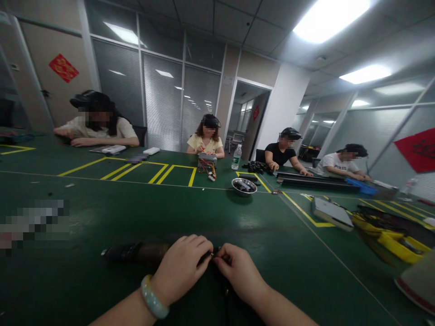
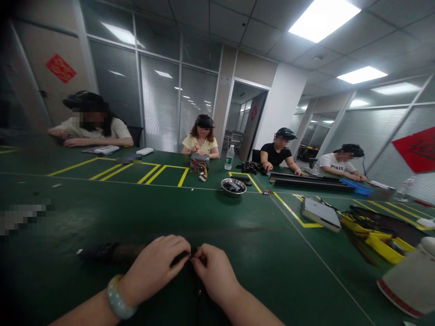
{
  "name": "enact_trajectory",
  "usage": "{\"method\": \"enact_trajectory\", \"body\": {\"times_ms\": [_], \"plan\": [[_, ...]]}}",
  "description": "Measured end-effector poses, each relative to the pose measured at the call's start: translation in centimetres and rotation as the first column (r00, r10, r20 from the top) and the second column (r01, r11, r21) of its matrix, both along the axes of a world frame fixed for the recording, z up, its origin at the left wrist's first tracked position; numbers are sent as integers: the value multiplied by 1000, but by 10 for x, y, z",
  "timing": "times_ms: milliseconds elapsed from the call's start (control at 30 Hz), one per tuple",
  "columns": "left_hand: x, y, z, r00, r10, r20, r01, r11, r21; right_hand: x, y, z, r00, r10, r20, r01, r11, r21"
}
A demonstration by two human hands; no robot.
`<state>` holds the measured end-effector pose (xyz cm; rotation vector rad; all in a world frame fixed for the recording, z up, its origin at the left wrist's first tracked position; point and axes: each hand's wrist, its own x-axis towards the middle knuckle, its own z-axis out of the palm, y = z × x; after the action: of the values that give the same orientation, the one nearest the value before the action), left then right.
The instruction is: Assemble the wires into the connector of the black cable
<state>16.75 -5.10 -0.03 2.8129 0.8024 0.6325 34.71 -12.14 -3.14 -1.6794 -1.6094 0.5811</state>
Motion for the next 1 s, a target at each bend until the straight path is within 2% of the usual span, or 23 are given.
{"method": "enact_trajectory", "body": {"times_ms": [533,700,867,1000], "plan": [[-2,-1,0,1000,5,11,-5,1000,17,-1,-2,6,1000,0,-1,0,1000,-18],[-2,-1,1,999,-37,8,37,999,22,0,-2,2,1000,-6,22,6,1000,-10],[-2,-1,1,1000,-8,19,8,1000,19,0,-2,1,1000,4,8,-4,1000,-9],[-2,0,1,999,-37,-6,37,999,7,-1,-2,4,1000,7,11,-7,1000,-2]]}}
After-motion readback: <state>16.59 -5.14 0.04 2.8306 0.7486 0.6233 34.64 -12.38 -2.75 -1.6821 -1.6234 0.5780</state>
